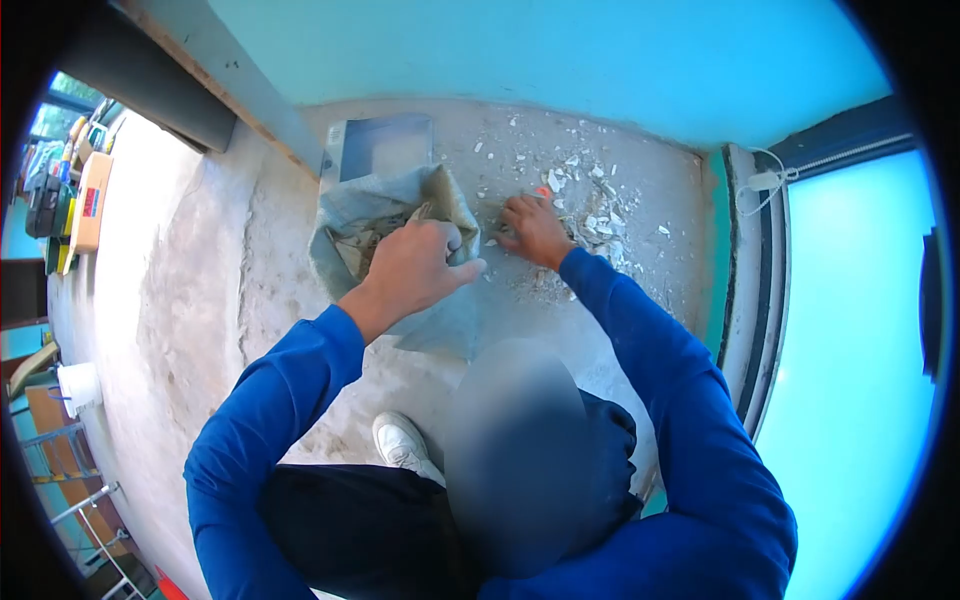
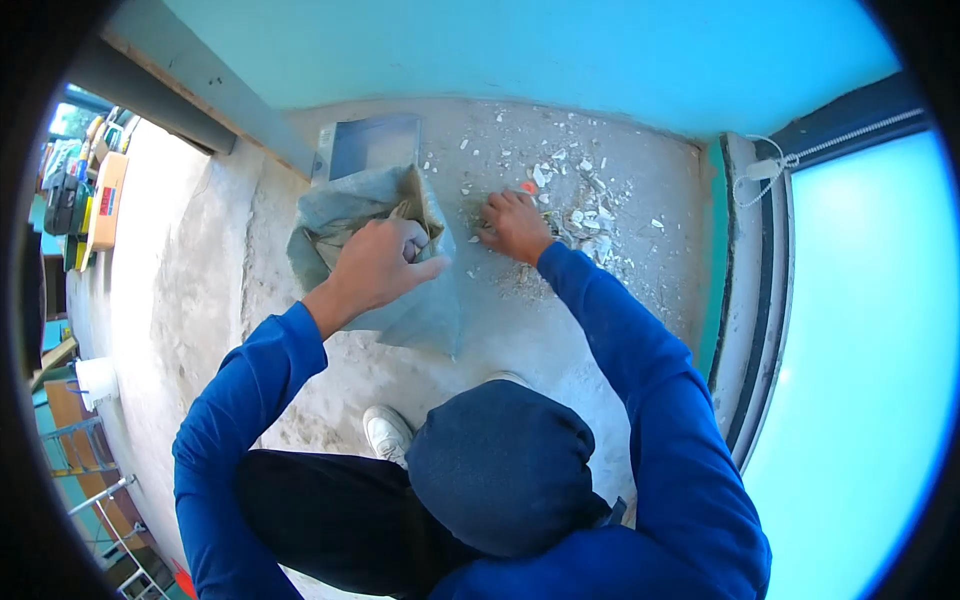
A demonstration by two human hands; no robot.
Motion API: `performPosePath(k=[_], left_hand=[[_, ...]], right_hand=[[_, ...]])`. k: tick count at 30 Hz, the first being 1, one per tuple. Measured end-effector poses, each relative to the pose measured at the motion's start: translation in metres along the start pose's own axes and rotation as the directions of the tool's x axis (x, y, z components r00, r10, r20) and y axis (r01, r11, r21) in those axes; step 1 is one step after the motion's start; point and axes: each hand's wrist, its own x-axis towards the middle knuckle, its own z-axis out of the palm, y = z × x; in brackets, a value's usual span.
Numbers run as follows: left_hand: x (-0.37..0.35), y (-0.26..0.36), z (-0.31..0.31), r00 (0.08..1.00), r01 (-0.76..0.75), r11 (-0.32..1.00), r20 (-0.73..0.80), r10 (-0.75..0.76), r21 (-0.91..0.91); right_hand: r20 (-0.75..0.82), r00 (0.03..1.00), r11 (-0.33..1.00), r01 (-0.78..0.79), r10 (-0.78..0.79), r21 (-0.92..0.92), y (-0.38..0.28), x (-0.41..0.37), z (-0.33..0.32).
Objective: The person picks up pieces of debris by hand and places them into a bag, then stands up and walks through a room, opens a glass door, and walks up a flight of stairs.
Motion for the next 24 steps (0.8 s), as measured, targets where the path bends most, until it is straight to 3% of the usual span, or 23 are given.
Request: performPosePath(k=[3,6,9,12,13,15,16,18,19,20,22,24], left_hand=[[0.004,0.003,0.011,0.997,-0.058,0.998,-0.049,0.057,-0.022],[-0.007,0.01,-0.002,0.996,-0.046,0.982,0.065,0.059,-0.183],[-0.026,0.018,-0.016,1.0,0.009,0.96,0.01,-0.007,-0.279],[-0.033,0.003,-0.01,0.998,-0.007,0.939,-0.066,-0.016,-0.345],[-0.033,-0.002,-0.011,0.995,0.092,0.882,0.018,-0.095,-0.462],[-0.029,-0.011,-0.016,0.954,0.3,0.714,0.214,-0.21,-0.632],[-0.027,-0.016,-0.02,0.947,0.322,0.691,0.224,-0.232,-0.647],[-0.023,-0.024,-0.029,0.93,0.366,0.642,0.247,-0.271,-0.673],[-0.022,-0.025,-0.035,0.881,0.469,0.534,0.33,-0.339,-0.704],[-0.021,-0.03,-0.038,0.89,0.448,0.566,0.287,-0.354,-0.692],[-0.024,-0.047,-0.037,0.902,0.411,0.62,0.2,-0.382,-0.669],[-0.025,-0.07,-0.03,0.971,0.168,0.895,-0.089,-0.224,-0.414]], right_hand=[[-0.178,0.975,0.991,0.129,-0.134,-0.038,-0.012,-0.001,0.008],[-0.127,0.96,0.968,0.243,-0.25,-0.07,0.001,-0.001,0.013],[-0.002,0.988,0.983,0.154,-0.155,-0.102,0.03,-0.022,-0.004],[-0.003,0.998,0.991,0.067,-0.068,-0.117,0.05,-0.038,-0.027],[0.038,0.999,0.996,-0.029,0.032,-0.079,0.054,-0.035,-0.035],[-0.166,0.967,0.979,-0.2,0.191,-0.036,0.053,-0.017,-0.035],[-0.268,0.925,0.96,-0.28,0.271,0.001,0.056,-0.007,-0.03],[-0.217,0.896,0.904,-0.416,0.388,-0.101,0.057,0.006,-0.027],[-0.178,0.88,0.876,-0.464,0.44,-0.129,0.054,0.012,-0.026],[-0.136,0.862,0.847,-0.506,0.489,-0.161,0.051,0.015,-0.025],[-0.034,0.909,0.893,-0.414,0.414,-0.176,0.041,0.008,-0.028],[0.035,0.952,0.938,-0.291,0.303,-0.19,0.035,-0.007,-0.03]])
